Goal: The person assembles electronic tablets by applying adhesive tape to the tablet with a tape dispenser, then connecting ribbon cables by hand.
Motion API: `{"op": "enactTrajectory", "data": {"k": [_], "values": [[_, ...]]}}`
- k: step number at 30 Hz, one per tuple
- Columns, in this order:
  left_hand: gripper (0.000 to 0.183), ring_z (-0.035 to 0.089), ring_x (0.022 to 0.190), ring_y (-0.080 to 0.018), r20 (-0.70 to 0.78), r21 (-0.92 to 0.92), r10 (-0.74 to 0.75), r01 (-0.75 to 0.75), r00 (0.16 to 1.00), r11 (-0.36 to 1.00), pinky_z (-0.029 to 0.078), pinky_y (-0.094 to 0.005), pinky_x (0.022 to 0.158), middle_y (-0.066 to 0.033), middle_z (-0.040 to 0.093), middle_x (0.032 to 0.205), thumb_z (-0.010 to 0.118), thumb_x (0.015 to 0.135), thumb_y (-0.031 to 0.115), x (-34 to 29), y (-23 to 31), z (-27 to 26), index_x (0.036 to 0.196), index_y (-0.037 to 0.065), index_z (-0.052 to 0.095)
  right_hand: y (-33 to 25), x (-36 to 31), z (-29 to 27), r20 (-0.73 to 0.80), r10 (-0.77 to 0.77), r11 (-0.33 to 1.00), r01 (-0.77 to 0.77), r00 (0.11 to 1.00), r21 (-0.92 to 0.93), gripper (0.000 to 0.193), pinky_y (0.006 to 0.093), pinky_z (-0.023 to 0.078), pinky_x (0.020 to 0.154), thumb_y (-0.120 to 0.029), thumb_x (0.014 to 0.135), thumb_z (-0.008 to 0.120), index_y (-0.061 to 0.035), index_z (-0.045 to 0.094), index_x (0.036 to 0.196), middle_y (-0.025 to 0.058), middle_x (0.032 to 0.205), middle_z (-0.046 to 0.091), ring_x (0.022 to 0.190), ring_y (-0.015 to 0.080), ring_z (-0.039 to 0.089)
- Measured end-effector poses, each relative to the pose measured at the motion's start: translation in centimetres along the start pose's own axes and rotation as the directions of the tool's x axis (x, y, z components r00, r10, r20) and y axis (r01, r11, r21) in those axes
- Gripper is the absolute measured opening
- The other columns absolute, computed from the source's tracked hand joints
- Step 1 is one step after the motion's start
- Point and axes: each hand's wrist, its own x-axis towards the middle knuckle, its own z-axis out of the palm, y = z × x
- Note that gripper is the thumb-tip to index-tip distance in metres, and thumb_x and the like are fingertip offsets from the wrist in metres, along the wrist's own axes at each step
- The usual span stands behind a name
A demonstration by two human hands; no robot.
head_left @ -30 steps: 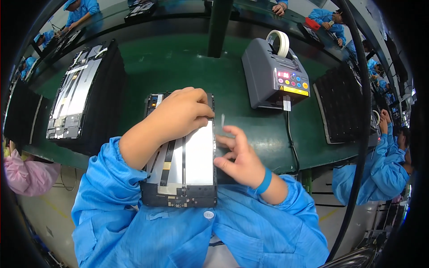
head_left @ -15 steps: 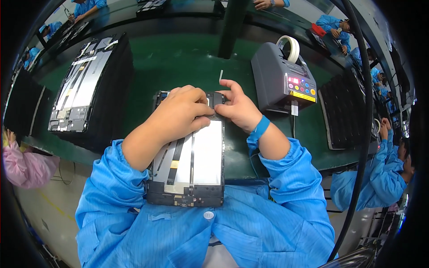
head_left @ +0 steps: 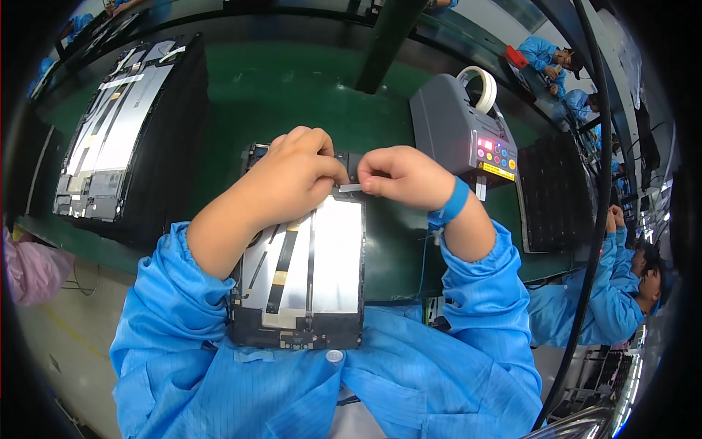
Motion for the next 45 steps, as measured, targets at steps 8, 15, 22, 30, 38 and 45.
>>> {"op": "enactTrajectory", "data": {"k": [8, 15, 22, 30, 38, 45], "values": [[0.015, 0.048, 0.103, -0.0252, 0.086, -0.11, -0.143, 0.152, 0.986, 0.982, 0.036, -0.0382, 0.094, -0.0071, 0.053, 0.096, 0.064, 0.075, 0.018, 1.0, -0.3, -0.1, 0.084, 0.014, 0.075, -0.9, 2.4, -1.2, 0.233, 0.131, 0.949, -0.053, 0.964, -0.312, 0.011, 0.0324, 0.046, 0.063, -0.014, 0.088, 0.058, -0.0041, 0.063, 0.086, 0.0081, 0.072, 0.059, 0.066, 0.0203, 0.055], [0.012, 0.047, 0.1, -0.0235, 0.072, -0.092, -0.154, 0.16, 0.985, 0.983, 0.038, -0.0369, 0.09, -0.0051, 0.052, 0.094, 0.073, 0.071, 0.019, 1.2, -0.1, 0.0, 0.08, 0.011, 0.075, -0.7, 2.7, -0.7, 0.2, 0.133, 0.927, -0.051, 0.971, -0.371, 0.017, 0.0338, 0.047, 0.061, -0.02, 0.086, 0.058, -0.0043, 0.064, 0.08, 0.0082, 0.066, 0.062, 0.063, 0.0213, 0.061], [0.016, 0.049, 0.101, -0.0241, 0.094, -0.076, -0.214, 0.221, 0.972, 0.972, 0.038, -0.0367, 0.092, -0.0055, 0.053, 0.093, 0.077, 0.067, 0.021, 1.3, 0.2, -0.1, 0.082, 0.014, 0.076, -1.7, 2.3, 0.1, 0.066, 0.388, 0.915, -0.375, 0.919, -0.147, 0.02, 0.0295, 0.048, 0.052, -0.019, 0.075, 0.067, -0.0003, 0.064, 0.071, 0.0089, 0.058, 0.06, 0.052, 0.0193, 0.061], [0.014, 0.049, 0.104, -0.0259, 0.049, -0.069, -0.159, 0.163, 0.986, 0.984, 0.04, -0.0375, 0.09, -0.0073, 0.055, 0.097, 0.076, 0.069, 0.019, 0.4, 0.2, -0.3, 0.082, 0.014, 0.076, 2.7, -0.8, 2.4, -0.316, 0.53, 0.845, -0.519, 0.787, 0.128, 0.049, 0.0248, 0.045, 0.047, -0.027, 0.073, 0.079, 0.0007, 0.049, 0.1, 0.006, 0.069, 0.057, 0.052, 0.0125, 0.056], [0.07, 0.051, 0.106, -0.0365, -0.13, 0.0, -0.444, 0.448, 0.887, 0.894, 0.043, -0.043, 0.091, -0.0203, 0.054, 0.111, 0.079, 0.064, 0.026, -12.4, 6.4, -4.2, 0.122, -0.005, 0.054, -0.4, -11.4, 12.1, -0.471, -0.001, 0.959, -0.132, 0.882, -0.251, 0.057, 0.0465, 0.034, 0.104, -0.039, 0.09, 0.058, 0.0028, 0.046, 0.127, 0.0298, 0.127, 0.048, 0.126, 0.0385, 0.044], [0.133, 0.012, 0.141, -0.0465, 0.071, -0.286, -0.379, 0.383, 0.923, 0.879, 0.02, -0.0445, 0.113, -0.0372, 0.008, 0.148, 0.089, 0.057, 0.037, -17.9, 8.0, -2.1, 0.145, -0.008, 0.001, -3.8, -11.5, 15.1, -0.289, 0.082, 0.989, -0.114, 0.954, -0.096, 0.096, 0.058, 0.004, 0.111, -0.064, 0.089, 0.039, 0.0085, 0.011, 0.145, 0.0356, 0.149, 0.009, 0.141, 0.0493, 0.003]]}}
